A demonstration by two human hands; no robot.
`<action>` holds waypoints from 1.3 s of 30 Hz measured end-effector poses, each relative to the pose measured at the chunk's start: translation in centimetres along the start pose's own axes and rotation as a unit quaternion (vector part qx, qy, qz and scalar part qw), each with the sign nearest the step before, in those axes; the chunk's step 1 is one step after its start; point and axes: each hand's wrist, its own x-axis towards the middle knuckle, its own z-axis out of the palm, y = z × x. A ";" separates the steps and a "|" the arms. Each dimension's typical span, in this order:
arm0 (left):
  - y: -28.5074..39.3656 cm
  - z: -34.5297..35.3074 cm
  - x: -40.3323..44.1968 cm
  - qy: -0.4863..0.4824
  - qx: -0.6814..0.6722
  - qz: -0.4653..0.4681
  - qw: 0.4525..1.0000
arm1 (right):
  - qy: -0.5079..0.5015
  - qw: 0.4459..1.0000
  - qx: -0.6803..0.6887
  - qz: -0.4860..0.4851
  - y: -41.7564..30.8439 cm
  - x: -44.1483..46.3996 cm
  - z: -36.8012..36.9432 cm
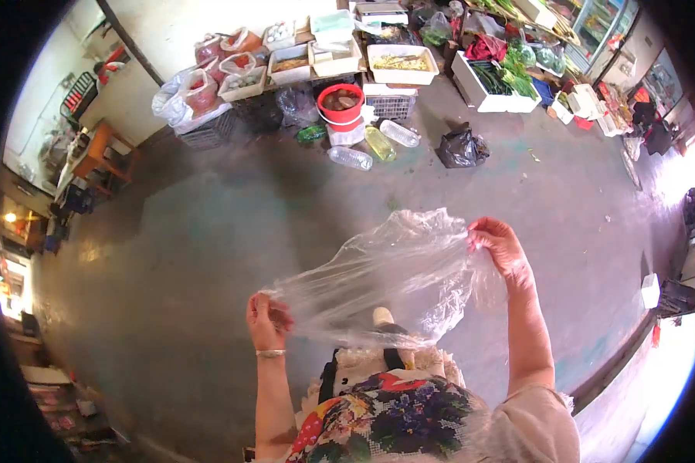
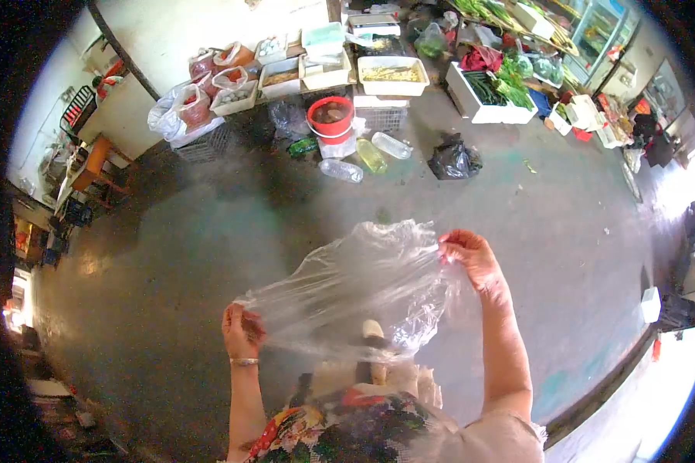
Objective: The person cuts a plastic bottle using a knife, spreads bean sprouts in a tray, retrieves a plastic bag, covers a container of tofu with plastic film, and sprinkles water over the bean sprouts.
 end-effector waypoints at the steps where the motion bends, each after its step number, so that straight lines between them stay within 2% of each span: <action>1: 0.0 0.4 1.0 0.005 -0.009 0.008 1.000 | 0.003 1.000 0.015 -0.015 -0.4 1.7 -0.4; 4: -0.8 -0.5 5.2 0.016 -0.029 0.008 0.999 | 0.029 0.999 -0.011 -0.017 -2.8 6.4 1.0; 6: -1.1 -2.4 7.7 0.017 -0.033 0.000 0.999 | 0.021 0.999 0.020 -0.028 -2.6 9.4 2.0; 8: -1.0 -4.5 10.4 0.032 -0.121 -0.103 0.987 | 0.028 0.999 0.004 -0.016 -3.0 12.6 3.6; 9: -1.2 -6.4 12.2 -0.035 -0.162 -0.128 0.978 | 0.027 0.999 0.006 -0.015 -3.2 14.3 4.5; 10: -1.7 -8.1 13.9 -0.035 -0.161 -0.128 0.978 | 0.027 0.999 0.002 -0.024 -3.4 16.0 5.5; 12: -1.3 -9.1 16.7 0.096 -0.103 -0.159 0.977 | 0.029 0.999 -0.007 -0.042 -3.7 19.3 7.6; 14: -0.8 -11.4 20.7 0.096 -0.085 -0.180 0.975 | 0.032 0.997 -0.052 -0.054 -3.9 22.3 10.1; 16: -2.0 -14.8 27.6 0.236 -0.049 -0.264 0.934 | 0.009 0.993 -0.084 -0.082 -4.5 25.9 12.7; 17: -1.2 -13.7 29.3 0.237 -0.054 -0.270 0.932 | -0.011 0.995 -0.075 -0.061 -4.9 27.4 14.0; 18: 0.3 -11.6 30.8 0.210 0.082 -0.162 0.961 | -0.014 0.995 -0.082 -0.054 -5.2 28.6 15.8; 19: 2.5 -9.0 32.6 0.175 0.217 -0.045 0.959 | -0.025 0.988 -0.140 -0.066 -5.6 29.6 18.1; 20: 4.0 -5.0 34.4 0.111 0.231 0.037 0.966 | -0.035 0.977 -0.192 -0.082 -6.0 31.0 20.3; 21: 8.5 1.7 33.7 0.027 0.293 0.029 0.955 | -0.037 0.978 -0.190 -0.080 -6.4 32.3 22.2; 22: 11.2 6.8 33.9 -0.073 0.300 0.015 0.951 | -0.063 0.969 -0.225 -0.085 -6.7 33.4 24.0; 23: 11.8 10.2 34.8 -0.200 0.235 0.039 0.950 | -0.088 0.958 -0.259 -0.088 -6.8 34.3 25.4; 24: 12.2 14.3 35.1 -0.341 0.223 0.094 0.908 | -0.087 0.959 -0.256 -0.083 -7.0 35.2 26.6; 27: 13.0 23.7 35.3 -0.392 0.271 0.066 0.877 | -0.128 0.934 -0.287 -0.172 -8.4 38.4 28.2; 29: 12.3 27.2 38.3 -0.444 0.430 0.143 0.773 | -0.121 0.917 -0.341 -0.166 -10.4 40.4 27.0; 30: 11.7 28.0 40.2 -0.449 0.429 0.141 0.771 | -0.118 0.898 -0.392 -0.161 -11.5 41.3 25.9; 31: 11.2 28.4 42.5 -0.445 0.409 0.218 0.767 | -0.121 0.876 -0.442 -0.150 -13.0 42.0 24.6; 32: 11.0 28.8 44.3 -0.437 0.387 0.292 0.758 | -0.118 0.877 -0.442 -0.147 -12.9 43.0 22.8; 34: 11.6 29.7 46.7 -0.407 0.396 0.267 0.778 | -0.101 0.798 -0.569 -0.173 -11.8 45.5 18.9; 35: 12.1 30.8 47.7 -0.375 0.406 0.246 0.796 | -0.111 0.782 -0.597 -0.140 -11.3 46.7 17.3; 36: 12.6 32.0 48.2 -0.373 0.410 0.251 0.794 | -0.110 0.784 -0.594 -0.145 -11.0 48.3 15.6; 38: 13.4 34.3 49.3 -0.377 0.307 0.067 0.871 | -0.150 0.818 -0.553 -0.054 -10.8 50.9 13.4; 39: 12.8 35.4 50.0 -0.382 0.304 0.065 0.871 | -0.145 0.834 -0.532 -0.021 -11.2 51.7 12.5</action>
